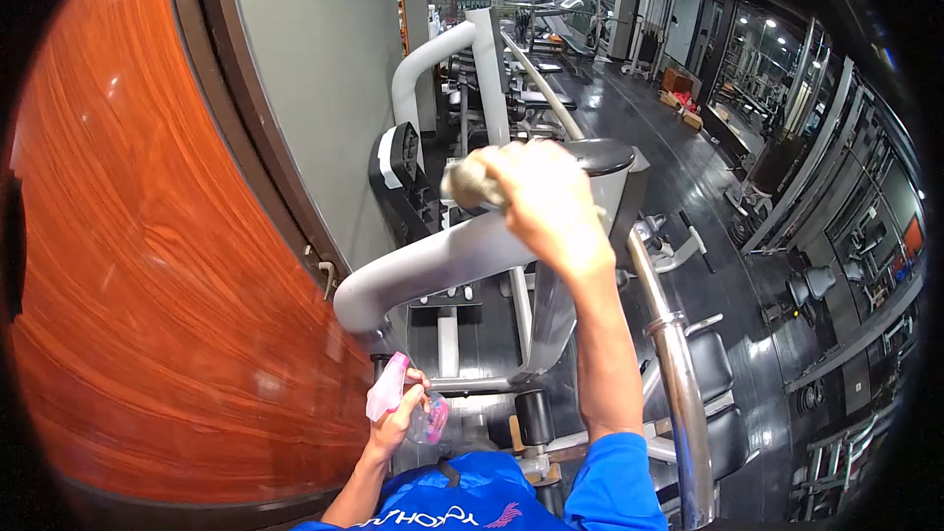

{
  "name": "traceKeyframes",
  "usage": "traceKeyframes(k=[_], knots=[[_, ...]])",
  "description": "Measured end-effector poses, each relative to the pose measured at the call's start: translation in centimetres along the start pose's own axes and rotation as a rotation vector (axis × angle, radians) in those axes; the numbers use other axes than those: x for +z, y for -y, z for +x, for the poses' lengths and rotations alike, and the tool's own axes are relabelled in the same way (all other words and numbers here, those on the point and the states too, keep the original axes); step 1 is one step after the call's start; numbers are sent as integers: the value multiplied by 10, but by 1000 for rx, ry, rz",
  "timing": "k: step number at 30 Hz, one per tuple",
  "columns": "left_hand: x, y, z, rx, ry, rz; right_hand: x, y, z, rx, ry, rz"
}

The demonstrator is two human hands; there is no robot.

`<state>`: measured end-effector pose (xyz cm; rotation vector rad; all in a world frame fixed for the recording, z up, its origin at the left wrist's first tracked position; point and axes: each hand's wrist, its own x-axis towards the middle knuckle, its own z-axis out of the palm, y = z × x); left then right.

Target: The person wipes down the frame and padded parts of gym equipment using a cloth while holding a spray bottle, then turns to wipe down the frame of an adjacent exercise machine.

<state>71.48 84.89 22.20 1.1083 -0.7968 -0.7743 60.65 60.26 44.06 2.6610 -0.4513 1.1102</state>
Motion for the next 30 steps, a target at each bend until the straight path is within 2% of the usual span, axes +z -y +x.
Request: traceKeyframes(k=[2, 4, 6, 8, 10, 12, 14, 17, 21, 24, 26, 30], knots=[[-9, 7, -6, 20, 1, 18, 3, 22, -10, 65, 141, 172], [-19, 8, -11, 20, -14, -13, -9, 30, -14, 90, 102, 354], [-26, 10, -18, 8, -49, -38, -26, 18, -17, 108, -132, 263], [-30, 13, -22, -2, -56, -57, -45, -9, -20, 236, -370, 203], [-31, 14, -26, -13, -55, -91, -48, -43, -29, 479, -434, 62], [-30, 14, -30, -23, -37, -65, -36, -87, -49, 460, -227, 8], [-30, 9, -30, -27, 3, -1, -26, -71, -50, 490, -234, -11], [-26, 4, -26, -50, 34, 14, -30, -39, -53, 403, -255, -78], [-24, 1, -19, -81, 73, 7, -8, -39, -65, 277, -397, -126], [-22, 6, -18, -50, 92, 33, 5, -10, -62, 189, -324, -206], [-19, 7, -20, -32, 86, 16, 10, 10, -57, 208, -268, -364], [-24, 3, -21, -17, 116, 16, 20, 19, -48, 109, -174, -452]])
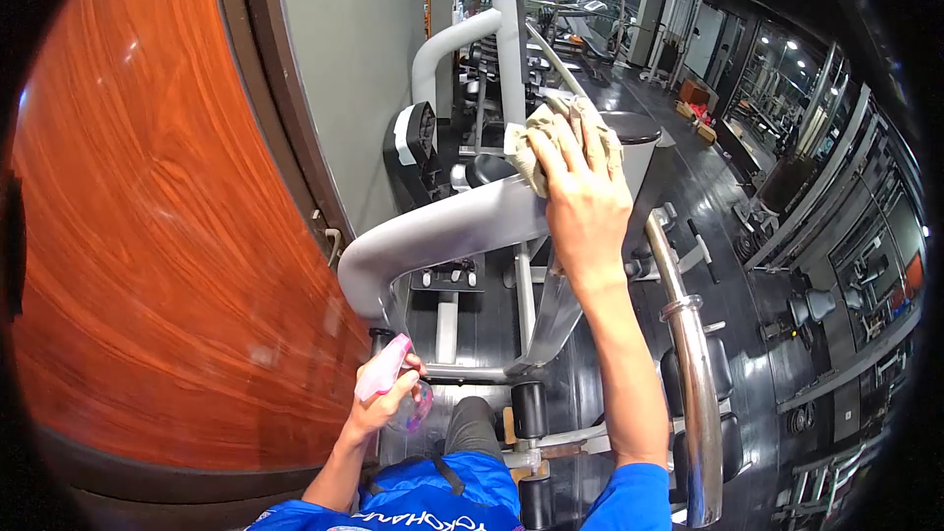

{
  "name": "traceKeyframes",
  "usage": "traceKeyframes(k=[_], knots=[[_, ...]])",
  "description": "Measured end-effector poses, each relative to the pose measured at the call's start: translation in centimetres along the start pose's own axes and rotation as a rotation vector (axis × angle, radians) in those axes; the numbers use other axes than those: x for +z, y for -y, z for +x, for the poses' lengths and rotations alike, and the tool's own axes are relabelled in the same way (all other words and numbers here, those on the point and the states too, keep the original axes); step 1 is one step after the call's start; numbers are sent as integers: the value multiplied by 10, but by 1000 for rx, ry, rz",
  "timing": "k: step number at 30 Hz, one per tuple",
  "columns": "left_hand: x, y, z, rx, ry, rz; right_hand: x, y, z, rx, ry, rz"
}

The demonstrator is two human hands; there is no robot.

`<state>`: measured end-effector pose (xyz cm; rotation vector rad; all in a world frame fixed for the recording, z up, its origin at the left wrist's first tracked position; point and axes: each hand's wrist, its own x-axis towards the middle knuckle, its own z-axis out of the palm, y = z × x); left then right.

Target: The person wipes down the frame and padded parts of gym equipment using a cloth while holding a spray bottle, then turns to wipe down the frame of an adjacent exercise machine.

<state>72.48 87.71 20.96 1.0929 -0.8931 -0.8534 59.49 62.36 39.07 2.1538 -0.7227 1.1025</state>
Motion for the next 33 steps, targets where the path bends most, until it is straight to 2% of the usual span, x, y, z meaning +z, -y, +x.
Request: traceKeyframes(k=[3, 6, 7, 10, 12, 14, 17, 21, 28, 31, 33], knots=[[-7, 1, 4, 55, -24, 134, -3, 0, 2, -44, 56, -97], [-14, -5, 16, 379, 60, 461, -6, 2, 6, -75, 83, -111], [-16, 1, 18, 387, 59, 455, -5, 2, 7, -85, 94, -97], [-19, 4, 17, 319, 57, 419, -3, 6, 8, -78, 74, -23], [-20, 7, 13, 360, 21, 410, 2, 14, 5, -62, 96, 43], [-20, 9, 4, 339, -27, 354, 21, 25, -7, -45, 199, 193], [-24, 26, -16, 143, -86, 162, 30, 43, -7, -46, 123, 222], [-35, 44, -45, -77, -197, 201, 40, 75, -5, -109, 203, 378], [-41, 56, -80, -85, -327, 175, 113, 215, -36, -285, 152, 429], [-38, 54, -83, -34, -402, 101, 133, 262, -48, -352, 253, 475], [-38, 58, -87, -34, -413, 107, 131, 284, -57, -440, 319, 326]])
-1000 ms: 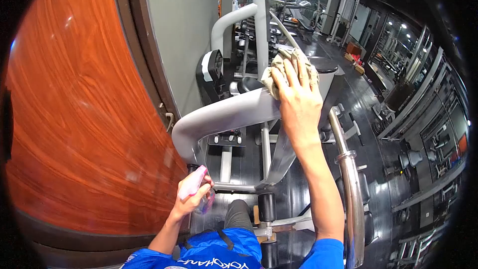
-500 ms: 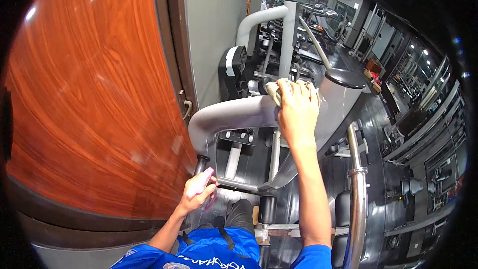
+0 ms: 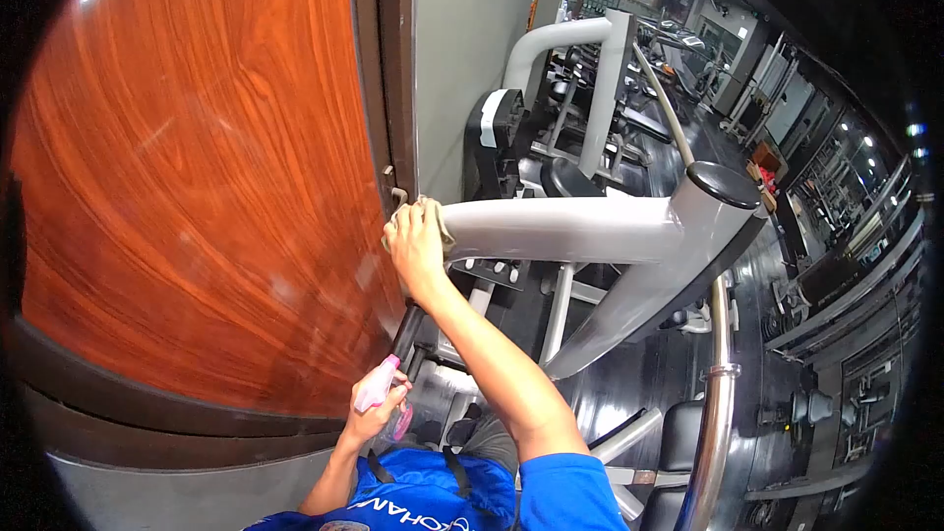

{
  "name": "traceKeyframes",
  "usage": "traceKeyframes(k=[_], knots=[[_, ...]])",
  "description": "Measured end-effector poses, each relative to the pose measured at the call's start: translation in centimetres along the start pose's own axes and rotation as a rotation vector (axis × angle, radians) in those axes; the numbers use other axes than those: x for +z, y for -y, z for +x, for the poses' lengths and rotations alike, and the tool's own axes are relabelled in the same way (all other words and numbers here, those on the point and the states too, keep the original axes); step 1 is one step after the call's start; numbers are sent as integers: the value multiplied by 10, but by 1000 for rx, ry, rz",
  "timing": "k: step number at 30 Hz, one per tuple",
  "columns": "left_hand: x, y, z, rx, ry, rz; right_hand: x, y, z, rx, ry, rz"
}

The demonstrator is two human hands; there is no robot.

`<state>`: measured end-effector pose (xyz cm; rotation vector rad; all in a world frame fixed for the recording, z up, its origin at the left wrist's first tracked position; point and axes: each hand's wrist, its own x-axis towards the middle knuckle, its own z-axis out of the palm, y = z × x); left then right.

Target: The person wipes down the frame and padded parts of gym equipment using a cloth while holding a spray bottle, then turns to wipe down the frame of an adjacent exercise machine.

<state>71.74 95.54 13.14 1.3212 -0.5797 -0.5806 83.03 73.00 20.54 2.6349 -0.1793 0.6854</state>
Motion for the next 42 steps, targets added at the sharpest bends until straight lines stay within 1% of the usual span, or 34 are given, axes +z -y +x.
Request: traceKeyframes(k=[2, 5, 8, 9, 11, 13, 14, 15, 16, 17, 18, 19, 20, 21, 23, 25, 29, 31, 32, 34, 36, 37, 39, 41, 42], knots=[[-1, 1, 0, 11, -6, 23, 4, 11, 1, -30, 47, -110], [3, -6, 0, 3, -42, 1, 7, 5, 1, -37, 98, -44], [5, -5, 0, 12, -35, 6, 2, -3, 2, -32, 95, -14], [5, -6, 2, 10, -28, 10, 0, -8, 3, 0, 151, -14], [5, -8, 0, -4, -17, 19, -29, -25, 5, 65, 270, -5], [3, -9, 1, -15, 9, 51, -60, -58, -4, 185, 204, 4], [4, -10, 2, -18, 26, 64, -70, -80, -10, 203, 79, -43], [4, -9, 5, -27, 45, 64, -85, -103, -16, 269, 156, -80], [5, -8, 6, -39, 68, 62, -103, -128, -28, 269, 122, -117], [7, -8, 7, -52, 91, 62, -120, -153, -35, 333, 186, -67], [8, -8, 9, -73, 123, 60, -136, -173, -48, 356, 105, -109], [10, -10, 11, -94, 149, 58, -155, -188, -56, 428, 146, -149], [12, -11, 14, -114, 172, 57, -174, -197, -68, 504, 130, -127], [15, -12, 16, -124, 183, 36, -178, -209, -82, 478, -101, -59], [20, -14, 21, -146, 203, -8, -188, -203, -90, 433, -146, 62], [23, -15, 28, -104, 211, -30, -171, -190, -98, 395, -256, -119], [29, -18, 40, 19, 155, -66, -139, -158, -132, 447, -378, 85], [35, -24, 46, 54, 119, -46, -140, -134, -150, 530, -394, 349], [37, -25, 48, 71, 110, -54, -133, -124, -163, 619, -459, 538], [41, -31, 54, 129, 88, -15, -125, -101, -186, 882, -587, 906], [44, -38, 60, 183, 67, -3, -127, -82, -201, 1055, -724, 1042], [46, -42, 63, 211, 58, 2, -116, -79, -217, 1136, -755, 1079], [49, -47, 69, 223, 40, -2, -105, -76, -248, 1162, -698, 992], [50, -52, 71, 213, 38, -17, -109, -74, -265, 1226, -683, 980], [53, -56, 72, 227, 43, -3, -99, -74, -281, 1287, -737, 988]])
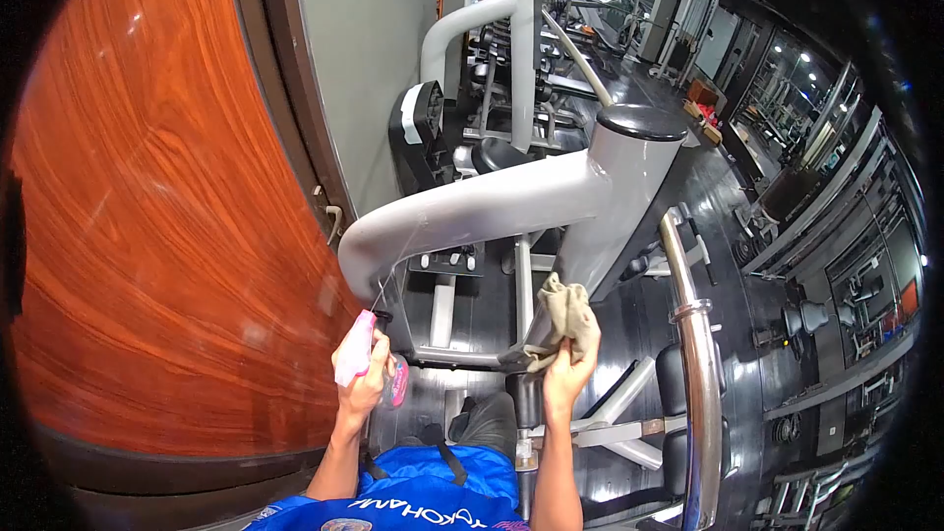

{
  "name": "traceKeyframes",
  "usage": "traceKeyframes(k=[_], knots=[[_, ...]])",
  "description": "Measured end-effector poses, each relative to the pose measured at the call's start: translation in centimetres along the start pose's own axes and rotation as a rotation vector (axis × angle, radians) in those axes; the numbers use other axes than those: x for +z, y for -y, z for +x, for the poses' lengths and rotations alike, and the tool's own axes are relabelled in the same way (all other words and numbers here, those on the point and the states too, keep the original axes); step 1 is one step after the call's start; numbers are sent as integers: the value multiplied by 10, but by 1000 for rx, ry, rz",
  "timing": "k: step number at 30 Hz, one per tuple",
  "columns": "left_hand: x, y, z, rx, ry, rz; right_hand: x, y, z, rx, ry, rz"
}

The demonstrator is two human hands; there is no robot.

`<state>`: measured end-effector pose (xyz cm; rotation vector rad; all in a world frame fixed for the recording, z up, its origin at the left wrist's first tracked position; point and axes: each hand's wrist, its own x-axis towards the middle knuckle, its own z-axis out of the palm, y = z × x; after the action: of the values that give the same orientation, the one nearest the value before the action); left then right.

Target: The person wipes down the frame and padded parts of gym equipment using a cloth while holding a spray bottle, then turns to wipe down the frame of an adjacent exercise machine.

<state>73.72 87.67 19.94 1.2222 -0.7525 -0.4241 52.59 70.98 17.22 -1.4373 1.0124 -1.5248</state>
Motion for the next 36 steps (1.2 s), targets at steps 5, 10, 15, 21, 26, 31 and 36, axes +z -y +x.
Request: traceKeyframes(k=[5, 10, 15, 21, 26, 31, 36], knots=[[21, -6, 7, 26, 133, 70, -23, -11, -3, 67, -142, -9], [46, -8, 18, 214, 256, 184, -25, -2, -3, 82, -145, 3], [72, -18, 28, 448, 286, 168, -28, -3, -7, 74, -90, -60], [70, -22, 21, 427, 288, 143, -2, 28, 8, -17, -150, -68], [35, -9, -15, 91, 299, 90, 29, 59, 62, -234, -243, 9], [-10, 14, -55, -81, 320, 59, 73, 64, 104, -357, -239, 82], [-33, 17, -80, -267, 167, 35, 123, 68, 89, -763, -155, -405]])
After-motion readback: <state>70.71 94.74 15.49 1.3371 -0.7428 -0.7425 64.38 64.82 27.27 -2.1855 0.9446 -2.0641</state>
